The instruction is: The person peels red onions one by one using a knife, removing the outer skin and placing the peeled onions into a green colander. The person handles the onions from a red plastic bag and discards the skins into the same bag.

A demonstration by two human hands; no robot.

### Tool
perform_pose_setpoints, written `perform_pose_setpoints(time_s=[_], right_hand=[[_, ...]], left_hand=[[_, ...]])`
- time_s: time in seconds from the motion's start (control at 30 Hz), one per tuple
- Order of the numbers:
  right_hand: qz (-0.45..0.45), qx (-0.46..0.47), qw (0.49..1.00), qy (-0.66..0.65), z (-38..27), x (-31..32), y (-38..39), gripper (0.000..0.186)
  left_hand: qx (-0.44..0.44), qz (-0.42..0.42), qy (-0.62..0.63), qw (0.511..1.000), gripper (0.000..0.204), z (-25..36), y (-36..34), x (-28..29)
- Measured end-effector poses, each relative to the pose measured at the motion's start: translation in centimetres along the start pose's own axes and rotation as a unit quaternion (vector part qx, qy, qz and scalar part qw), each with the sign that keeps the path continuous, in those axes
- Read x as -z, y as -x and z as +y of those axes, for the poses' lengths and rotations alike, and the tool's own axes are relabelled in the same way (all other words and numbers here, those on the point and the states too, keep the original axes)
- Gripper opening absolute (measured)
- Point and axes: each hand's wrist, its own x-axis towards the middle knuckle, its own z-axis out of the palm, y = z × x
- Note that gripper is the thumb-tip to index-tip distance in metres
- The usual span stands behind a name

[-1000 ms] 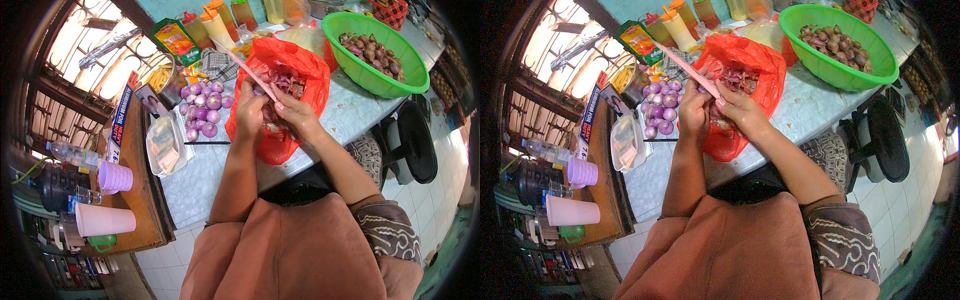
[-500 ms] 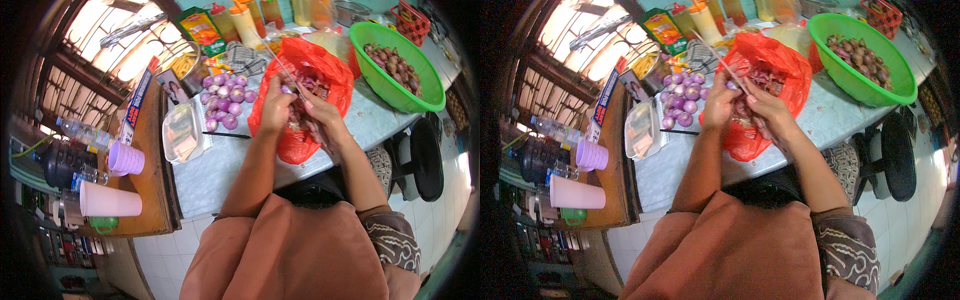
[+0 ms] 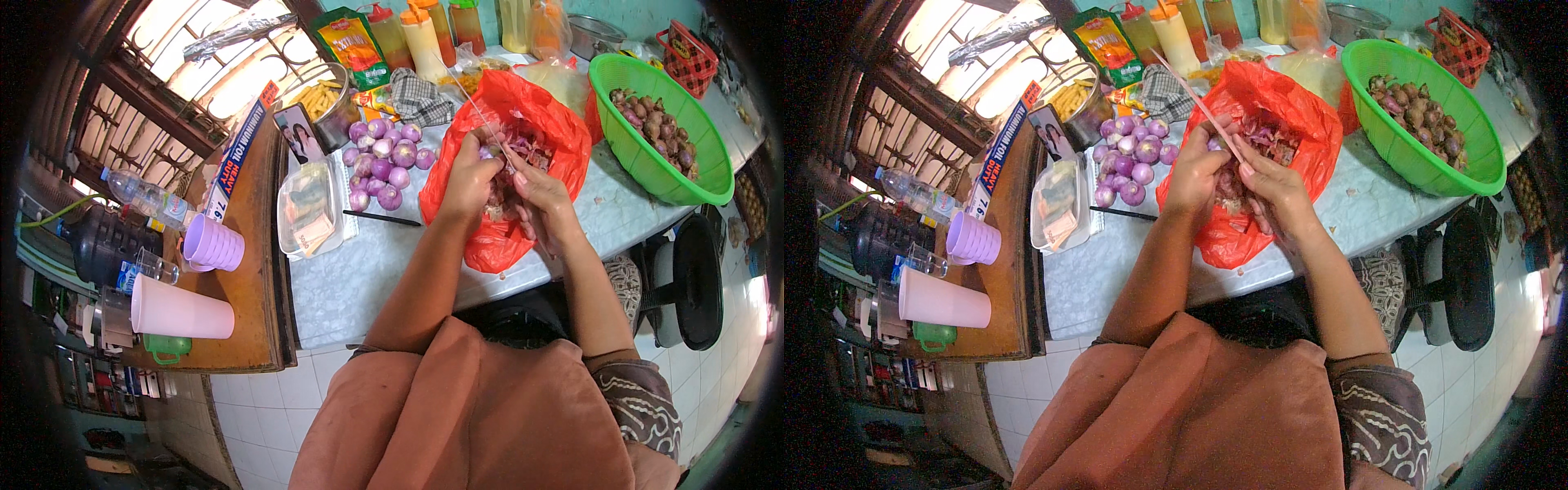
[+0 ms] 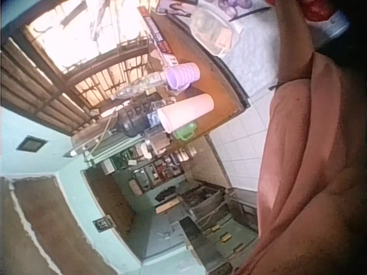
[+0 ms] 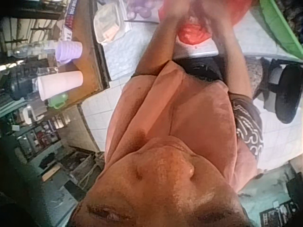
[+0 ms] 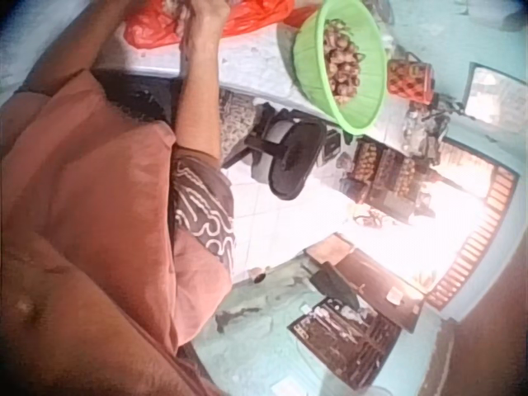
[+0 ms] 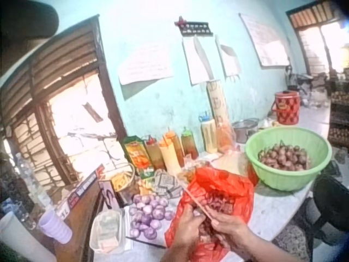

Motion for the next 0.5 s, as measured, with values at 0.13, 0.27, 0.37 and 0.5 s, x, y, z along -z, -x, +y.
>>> perform_pose_setpoints(time_s=[0.13,0.27,0.37,0.5], right_hand=[[0.011,0.007,1.0,0.012,-0.1,-0.2,0.1,0.046],[0.019,0.02,0.999,0.041,0.1,0.3,-0.2,0.043],[0.02,0.023,0.998,0.049,0.0,0.8,-0.4,0.042],[0.05,0.02,0.997,0.05,-0.6,0.6,-0.3,0.043]], left_hand=[[0.014,0.003,0.007,1.0,0.047,0.4,0.2,-0.3],[0.007,-0.004,-0.025,1.0,0.047,0.1,0.0,0.2],[0.012,-0.008,-0.023,1.0,0.046,0.1,-0.1,0.2],[0.016,-0.03,0.032,0.999,0.043,-0.3,-0.5,0.6]])
